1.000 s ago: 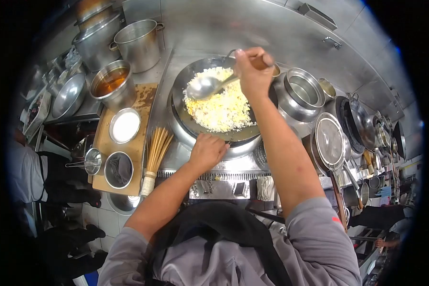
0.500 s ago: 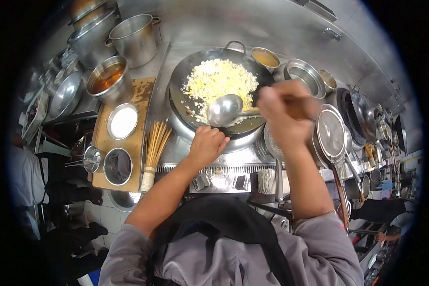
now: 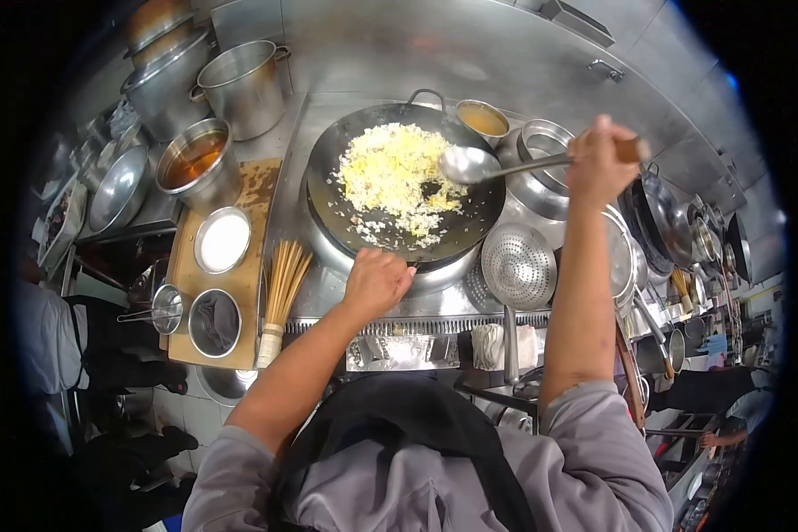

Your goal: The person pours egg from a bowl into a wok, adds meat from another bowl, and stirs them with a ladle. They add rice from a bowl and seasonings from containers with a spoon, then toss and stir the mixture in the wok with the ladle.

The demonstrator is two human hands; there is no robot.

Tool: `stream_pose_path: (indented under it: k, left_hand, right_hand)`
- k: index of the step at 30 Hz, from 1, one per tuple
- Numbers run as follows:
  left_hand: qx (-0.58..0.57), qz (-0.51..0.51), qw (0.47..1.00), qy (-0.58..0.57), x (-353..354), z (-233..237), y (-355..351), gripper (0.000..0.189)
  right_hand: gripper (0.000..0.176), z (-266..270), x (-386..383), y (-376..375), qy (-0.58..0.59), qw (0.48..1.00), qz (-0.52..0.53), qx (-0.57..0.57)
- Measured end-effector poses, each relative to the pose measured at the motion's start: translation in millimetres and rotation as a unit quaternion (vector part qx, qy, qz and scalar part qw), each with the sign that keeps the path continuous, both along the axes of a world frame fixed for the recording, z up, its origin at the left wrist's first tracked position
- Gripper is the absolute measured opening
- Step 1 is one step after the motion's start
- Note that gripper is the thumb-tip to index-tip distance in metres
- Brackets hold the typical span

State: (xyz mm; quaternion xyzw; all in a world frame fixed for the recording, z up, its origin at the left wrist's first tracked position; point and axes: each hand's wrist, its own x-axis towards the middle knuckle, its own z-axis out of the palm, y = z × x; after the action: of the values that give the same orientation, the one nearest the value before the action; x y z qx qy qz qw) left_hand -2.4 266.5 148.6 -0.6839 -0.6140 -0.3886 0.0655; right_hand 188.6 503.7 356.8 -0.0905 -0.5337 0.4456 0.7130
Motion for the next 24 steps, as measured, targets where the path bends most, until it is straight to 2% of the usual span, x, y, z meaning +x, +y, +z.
stream_pose_path:
  k: [2,3,6,8,10,11,12,14,15,18,19,20,21,22,24]
  left_hand:
    - [0.008,-0.003,1.0,-0.001,1,0,-1,0.028]
    - [0.006,-0.004,1.0,0.001,0,2,0,0.028]
    - [0.004,-0.005,1.0,0.003,0,4,-2,0.028]
    - [0.006,-0.004,1.0,0.003,0,6,-2,0.027]
    - [0.001,-0.004,1.0,0.01,0,7,-3,0.027]
    - [0.005,0.0,1.0,0.012,-1,9,-1,0.027]
    - [-0.006,-0.005,1.0,0.007,-1,9,-3,0.027]
    - [-0.009,-0.007,1.0,0.006,-3,10,-1,0.027]
    - [-0.01,-0.007,1.0,0.01,-2,9,-2,0.027]
    - [-0.017,-0.013,1.0,0.01,1,4,-6,0.026]
    - [-0.009,-0.009,1.0,0.008,-1,6,-2,0.025]
    - [-0.015,-0.008,1.0,0.005,0,5,-4,0.025]
    - [-0.026,-0.006,1.0,0.013,1,4,-6,0.025]
    - [-0.032,-0.001,0.999,0.024,-1,6,-3,0.025]
    - [-0.019,0.003,0.999,0.036,-2,5,-1,0.025]
  right_hand:
    - [0.018,-49,-17,18,-0.012,0.999,-0.027,-0.031]
    - [0.017,-35,-17,28,-0.001,0.999,0.007,-0.053]
    - [0.017,13,3,40,0.053,0.997,0.01,-0.061]
    - [0.017,-6,-9,36,0.074,0.996,0.023,-0.044]
    - [0.018,-42,-39,34,0.062,0.993,-0.025,-0.1]
    - [0.019,-29,-41,44,0.052,0.991,0.035,-0.115]
    - [0.019,-24,-40,49,0.053,0.991,0.035,-0.117]
    - [0.02,19,-47,37,0.047,0.996,0.031,-0.069]
    - [0.02,16,-60,22,0.039,0.998,-0.032,-0.032]
    - [0.021,-35,-108,20,-0.019,1.0,-0.01,0.013]
    - [0.021,-12,-114,20,-0.02,1.0,-0.006,0.016]
    - [0.02,20,-117,10,-0.04,0.998,0.033,-0.032]
    - [0.019,34,-117,3,-0.059,0.993,0.07,-0.08]
    - [0.019,30,-121,-3,-0.059,0.992,0.071,-0.081]
    - [0.019,5,-136,-32,-0.091,0.995,0.018,0.045]
